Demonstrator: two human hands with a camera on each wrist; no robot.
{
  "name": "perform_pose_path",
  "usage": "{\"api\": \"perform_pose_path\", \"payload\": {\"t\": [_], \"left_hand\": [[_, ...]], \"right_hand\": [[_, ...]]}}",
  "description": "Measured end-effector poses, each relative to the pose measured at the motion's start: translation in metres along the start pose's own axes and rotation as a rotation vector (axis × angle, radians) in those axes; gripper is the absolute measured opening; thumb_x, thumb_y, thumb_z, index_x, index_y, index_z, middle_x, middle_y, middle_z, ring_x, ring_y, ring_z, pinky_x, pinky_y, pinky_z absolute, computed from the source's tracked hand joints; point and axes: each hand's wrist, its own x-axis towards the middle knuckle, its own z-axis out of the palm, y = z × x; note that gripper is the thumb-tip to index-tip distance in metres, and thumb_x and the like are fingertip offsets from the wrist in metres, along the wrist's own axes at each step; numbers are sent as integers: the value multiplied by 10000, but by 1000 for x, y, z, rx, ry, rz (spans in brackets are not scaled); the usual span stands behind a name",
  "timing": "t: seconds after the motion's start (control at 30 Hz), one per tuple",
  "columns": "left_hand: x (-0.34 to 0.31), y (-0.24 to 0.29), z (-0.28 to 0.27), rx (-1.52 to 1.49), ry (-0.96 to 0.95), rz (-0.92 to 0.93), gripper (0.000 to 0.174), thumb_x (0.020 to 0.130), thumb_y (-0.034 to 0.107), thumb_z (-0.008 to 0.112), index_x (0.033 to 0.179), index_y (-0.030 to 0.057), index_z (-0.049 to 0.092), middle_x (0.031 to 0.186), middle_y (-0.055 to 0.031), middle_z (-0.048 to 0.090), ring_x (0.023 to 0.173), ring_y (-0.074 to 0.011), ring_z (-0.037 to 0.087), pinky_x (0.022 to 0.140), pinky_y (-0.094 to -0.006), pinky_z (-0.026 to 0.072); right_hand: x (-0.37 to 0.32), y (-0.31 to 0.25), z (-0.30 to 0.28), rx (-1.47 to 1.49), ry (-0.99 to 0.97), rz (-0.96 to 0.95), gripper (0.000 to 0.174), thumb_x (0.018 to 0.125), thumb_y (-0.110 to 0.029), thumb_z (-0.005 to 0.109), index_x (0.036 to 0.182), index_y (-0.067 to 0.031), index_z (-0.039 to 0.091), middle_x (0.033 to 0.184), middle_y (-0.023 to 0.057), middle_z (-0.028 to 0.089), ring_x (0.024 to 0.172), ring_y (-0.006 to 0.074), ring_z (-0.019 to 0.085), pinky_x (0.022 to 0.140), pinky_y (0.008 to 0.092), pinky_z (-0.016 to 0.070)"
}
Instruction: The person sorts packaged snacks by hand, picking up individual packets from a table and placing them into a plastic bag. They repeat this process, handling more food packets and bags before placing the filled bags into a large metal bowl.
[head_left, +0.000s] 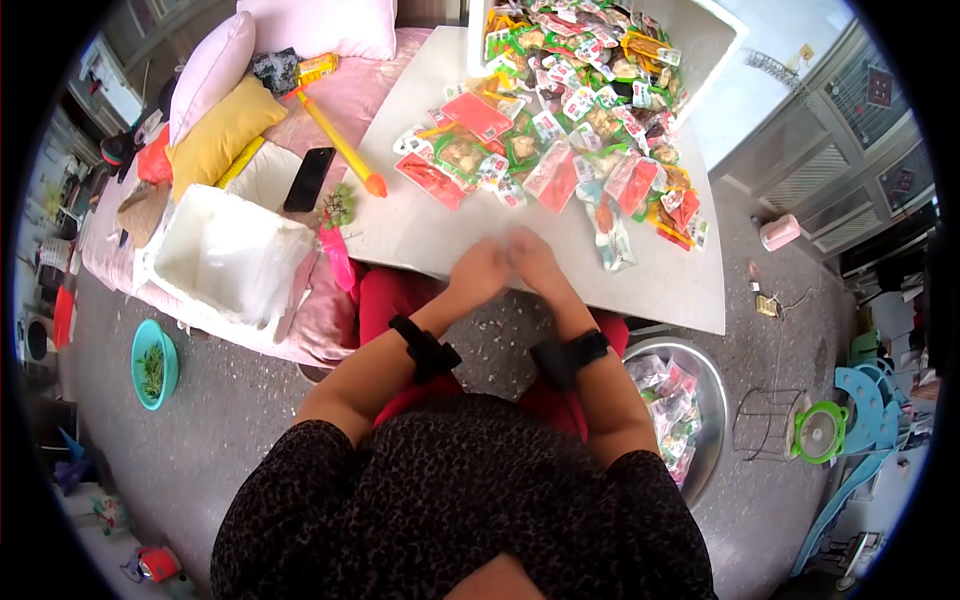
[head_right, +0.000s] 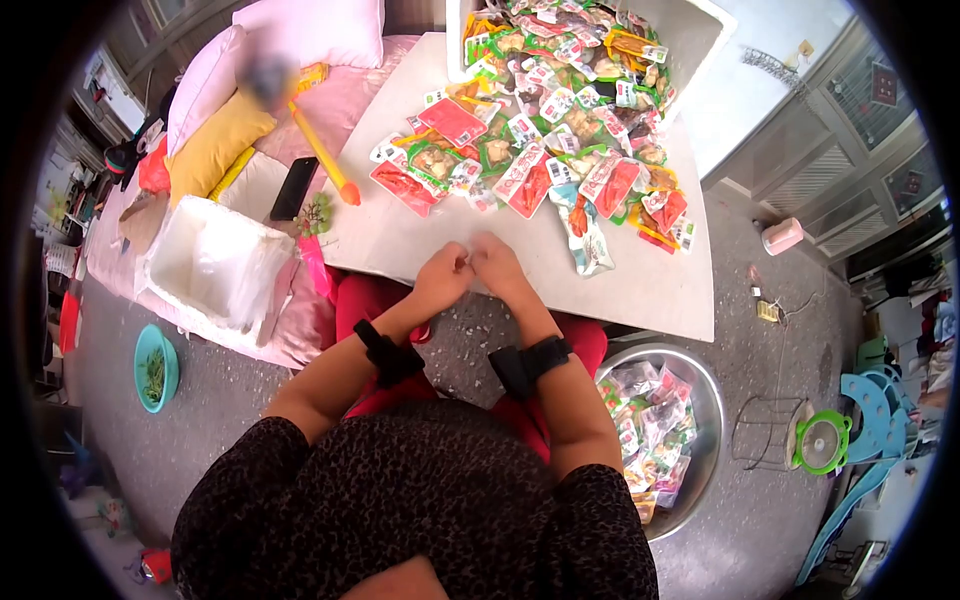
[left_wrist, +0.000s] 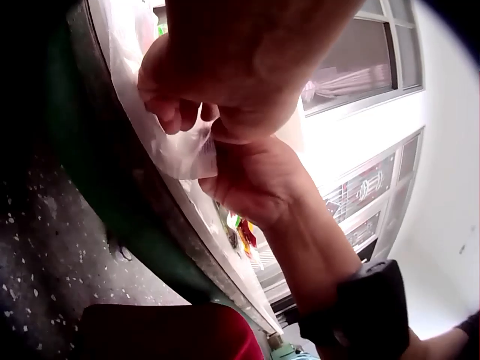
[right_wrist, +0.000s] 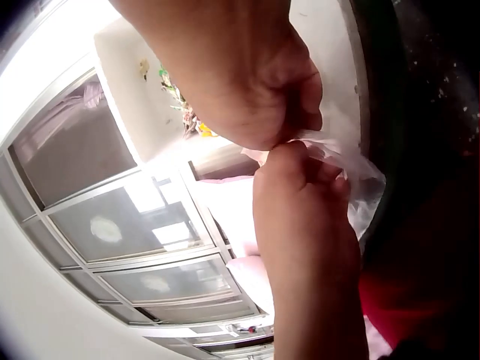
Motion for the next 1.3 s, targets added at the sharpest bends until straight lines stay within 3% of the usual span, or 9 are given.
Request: {"api": "perform_pose_path", "payload": {"t": [0.17, 0.47, 0.5, 0.7, 0.83, 0.93, 1.03, 1.13, 1.3], "left_hand": [[3, 12, -6, 86, 6, -41, 200, 677, 116, 487, 863, 43, 502, 730, -153, 528, 675, -296, 523, 594, -369, 412], [14, -9, 1, 160, 122, -8, 118, 655, 112, 460, 744, 41, 494, 719, -146, 520, 695, -311, 507, 601, -394, 404], [13, -10, 3, 169, 84, -15, 120, 662, 127, 452, 742, 45, 488, 733, -149, 517, 710, -315, 503, 615, -404, 400], [11, -4, 8, 229, 7, -13, 120, 673, 161, 441, 694, 46, 469, 717, -150, 505, 709, -321, 493, 619, -425, 394], [8, 4, 5, 335, -1, 101, 119, 667, 156, 466, 684, 40, 486, 689, -146, 504, 676, -318, 501, 594, -418, 405], [7, 1, 6, 377, -18, 143, 126, 670, 158, 475, 681, 35, 494, 674, -146, 500, 665, -315, 506, 585, -417, 411], [9, -1, 9, 405, -60, 140, 140, 679, 171, 469, 676, 34, 499, 674, -148, 502, 670, -313, 507, 593, -419, 410], [9, -4, 15, 412, -66, 107, 157, 689, 184, 460, 675, 34, 504, 683, -153, 507, 678, -318, 505, 607, -425, 406], [10, 2, 17, 353, -83, 44, 184, 702, 208, 450, 715, 40, 527, 716, -155, 526, 706, -325, 505, 628, -431, 399]], "right_hand": [[8, 4, -5, 193, -81, 92, 235, 691, -69, 463, 918, -21, 506, 840, 157, 539, 787, 270, 533, 688, 308, 417], [36, 9, -27, -703, 530, -283, 410, 640, -138, 547, 1030, -55, 448, 1042, 131, 444, 991, 296, 418, 768, 428, 345], [45, 10, -31, -722, 428, -179, 418, 632, -163, 548, 1028, -73, 448, 1139, 121, 367, 1057, 313, 350, 790, 463, 303], [74, 42, -34, -993, 476, -202, 312, 679, -144, 492, 982, -74, 477, 1059, 121, 425, 1027, 303, 392, 762, 453, 331], [70, 44, -54, -718, 565, -411, 250, 700, -71, 466, 949, -63, 495, 907, 143, 528, 847, 313, 510, 653, 383, 433], [45, 23, -76, -582, 548, -209, 208, 751, -53, 424, 948, -39, 488, 906, 138, 535, 774, 276, 543, 618, 332, 458], [10, 4, -87, 287, 577, -170, 194, 796, -74, 384, 960, -36, 480, 891, 95, 542, 739, 207, 562, 575, 298, 474], [-34, -32, -85, 775, 512, 223, 199, 813, -83, 367, 979, -50, 472, 909, 57, 537, 766, 167, 560, 582, 292, 482], [-71, -20, -67, 903, 397, 329, 209, 814, -81, 363, 994, -63, 468, 934, 65, 540, 790, 184, 563, 603, 322, 489]]}}
